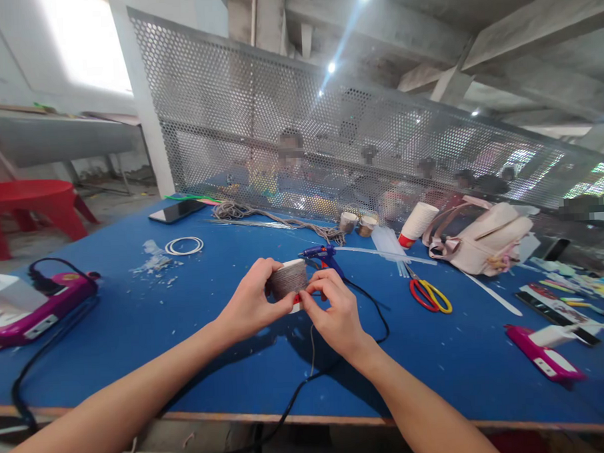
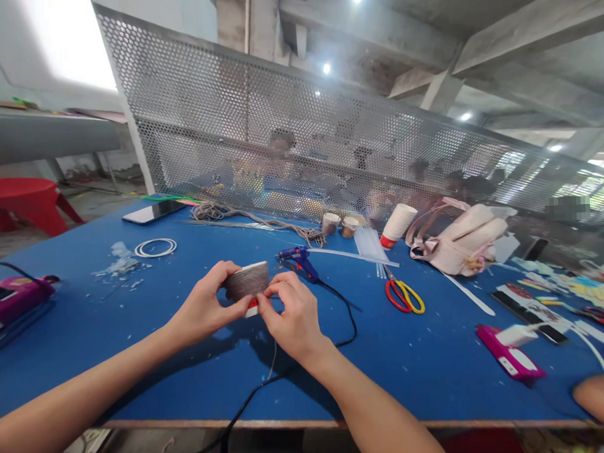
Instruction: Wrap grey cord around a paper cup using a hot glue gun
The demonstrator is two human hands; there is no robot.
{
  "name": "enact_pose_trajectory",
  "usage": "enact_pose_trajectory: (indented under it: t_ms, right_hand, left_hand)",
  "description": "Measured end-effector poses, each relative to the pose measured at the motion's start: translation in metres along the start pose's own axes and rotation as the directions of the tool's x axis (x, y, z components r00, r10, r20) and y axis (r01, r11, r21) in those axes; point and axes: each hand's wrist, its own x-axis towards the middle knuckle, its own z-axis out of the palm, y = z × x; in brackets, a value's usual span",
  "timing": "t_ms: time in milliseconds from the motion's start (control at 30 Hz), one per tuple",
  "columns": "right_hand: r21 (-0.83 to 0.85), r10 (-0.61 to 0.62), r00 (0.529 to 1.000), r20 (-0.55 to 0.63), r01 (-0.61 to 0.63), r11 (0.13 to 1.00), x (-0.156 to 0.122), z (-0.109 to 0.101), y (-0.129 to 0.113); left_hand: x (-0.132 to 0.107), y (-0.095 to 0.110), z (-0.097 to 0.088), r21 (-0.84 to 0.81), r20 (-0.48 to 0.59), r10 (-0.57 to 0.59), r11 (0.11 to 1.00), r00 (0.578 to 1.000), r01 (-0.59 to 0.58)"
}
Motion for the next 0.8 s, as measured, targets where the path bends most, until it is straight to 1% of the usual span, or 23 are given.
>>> enact_pose_trajectory:
  t_ms: [267, 500, 633, 800]
  right_hand:
    - [0.006, -0.014, 1.000, -0.026, 0.014, 1.000, 0.0018, -0.0011, 0.0015]
    - [-0.001, -0.003, 1.000, -0.004, 0.003, 1.000, 0.0002, -0.0012, 0.0035]
    - [0.008, 0.009, 1.000, -0.001, -0.009, 1.000, -0.0001, -0.0003, 0.0039]
    - [0.082, 0.043, 0.999, 0.013, -0.044, 0.996, 0.0014, -0.0021, 0.0031]
  left_hand:
    - [-0.0005, 0.0001, 0.0009, -0.041, -0.002, -0.021, 0.999, 1.000, 0.021]
    - [0.0011, -0.0014, -0.0010, -0.066, 0.033, -0.026, 0.997, 0.999, 0.028]
    - [0.0012, 0.0005, -0.0013, -0.080, 0.035, -0.045, 0.996, 0.998, 0.048]
    - [0.0013, -0.0022, 0.0010, -0.094, 0.005, -0.053, 0.994, 0.999, 0.053]
